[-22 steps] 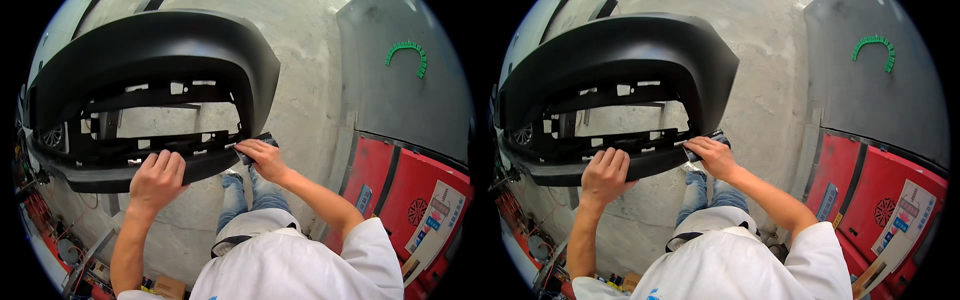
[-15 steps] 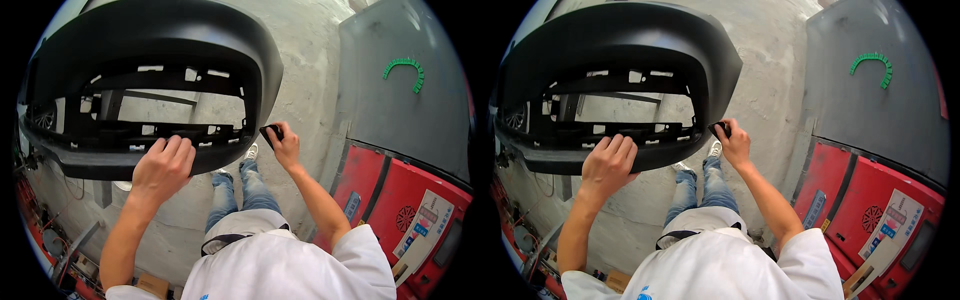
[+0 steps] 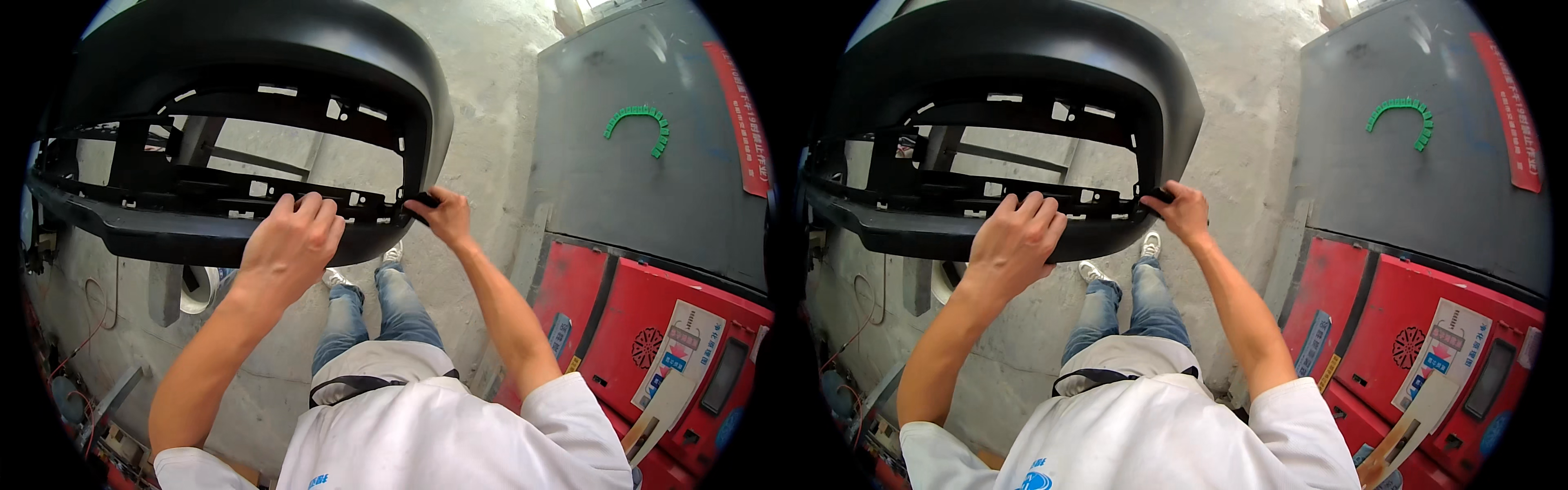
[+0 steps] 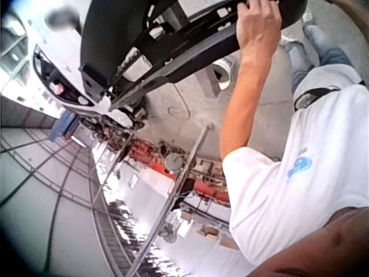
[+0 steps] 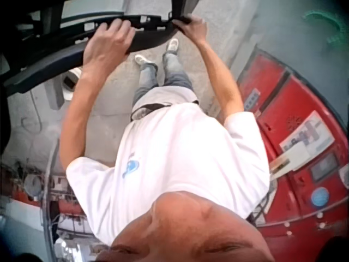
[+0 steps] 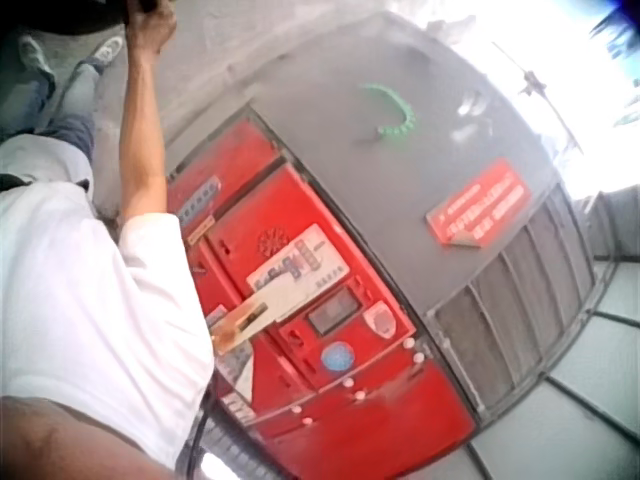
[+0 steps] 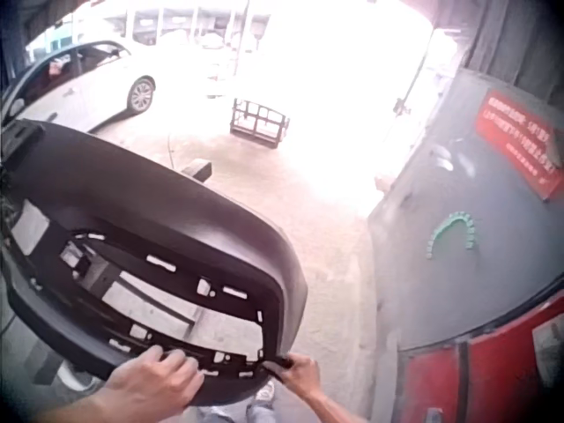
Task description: The person sands a black car bumper mounted on a metal stand using a sanding block. They work on the edges and flat surfaces of the bumper, occasionally dipping the sanding block into a bucket of water. The person also wipes the surface with their hand to check the finish.
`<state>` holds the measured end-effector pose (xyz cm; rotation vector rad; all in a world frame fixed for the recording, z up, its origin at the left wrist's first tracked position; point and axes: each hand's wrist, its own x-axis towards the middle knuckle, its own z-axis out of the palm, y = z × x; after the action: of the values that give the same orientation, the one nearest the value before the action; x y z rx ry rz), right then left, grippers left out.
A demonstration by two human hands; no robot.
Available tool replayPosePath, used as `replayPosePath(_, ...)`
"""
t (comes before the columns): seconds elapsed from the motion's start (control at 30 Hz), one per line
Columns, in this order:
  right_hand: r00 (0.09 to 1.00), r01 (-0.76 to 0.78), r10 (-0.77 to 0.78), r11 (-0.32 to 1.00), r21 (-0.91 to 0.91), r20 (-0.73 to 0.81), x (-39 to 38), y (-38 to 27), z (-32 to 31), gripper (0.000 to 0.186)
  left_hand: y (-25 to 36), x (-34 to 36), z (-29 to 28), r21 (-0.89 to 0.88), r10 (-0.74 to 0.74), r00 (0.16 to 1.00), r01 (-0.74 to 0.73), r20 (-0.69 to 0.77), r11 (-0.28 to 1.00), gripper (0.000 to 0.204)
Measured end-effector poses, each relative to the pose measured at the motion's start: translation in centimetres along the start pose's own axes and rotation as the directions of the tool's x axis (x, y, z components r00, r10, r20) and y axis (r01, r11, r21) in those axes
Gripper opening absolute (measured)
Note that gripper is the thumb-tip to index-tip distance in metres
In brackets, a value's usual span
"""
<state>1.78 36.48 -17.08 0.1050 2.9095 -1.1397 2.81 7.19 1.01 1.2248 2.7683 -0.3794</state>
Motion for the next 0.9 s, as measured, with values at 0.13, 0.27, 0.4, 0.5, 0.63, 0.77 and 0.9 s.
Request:
replayPosePath(0.13, 0.961, 0.274, -0.274, 0.962, 0.017, 0.027, 8.5, -2.8, -4.4, 0.041, 1.7, 1.3, 1.0, 0.071, -0.054, 0.998, 0.051, 0.044, 0.996, 0.06)
replayPosePath(0.27, 0.947, 0.321, -0.321, 0.934, 0.159, -0.027, 13.3, -6.8, -6.6, 0.043, 2.3, 1.3, 1.0, 0.017, -0.092, 0.996, 0.092, -0.003, 0.996, 0.059)
replayPosePath(0.4, 0.985, 0.16, -0.174, 0.928, 0.337, 0.01, 8.7, -1.5, -2.2, 0.041, 1.5, 1.1, 1.0, -0.024, -0.055, 0.998, 0.055, -0.022, 0.998, 0.058)
replayPosePath(0.5, 0.982, 0.065, -0.125, 0.928, 0.368, 0.141, 2.5, 3.4, 1.2, 0.044, 1.7, 1.2, 0.3, -0.042, -0.039, 0.999, 0.039, 0.0, 0.998, 0.057)
replayPosePath(0.63, 0.967, 0.102, -0.155, 0.964, 0.245, 0.204, 1.7, 2.6, -0.2, 0.042, 2.0, 1.2, 0.1, -0.074, -0.055, 0.998, 0.056, 0.017, 0.996, 0.057)
replayPosePath(0.77, 0.895, 0.437, -0.409, 0.884, 0.166, -0.174, 9.2, -3.5, -3.7, 0.037, 1.9, 1.2, -0.4, -0.072, -0.072, 0.997, 0.07, -0.021, 0.995, 0.057)
replayPosePath(0.9, 0.528, 0.827, -0.843, 0.537, -0.163, -0.099, 15.6, -10.6, -7.2, 0.036, 2.2, 1.5, -0.2, -0.163, -0.162, 0.983, 0.147, -0.083, 0.976, 0.051)
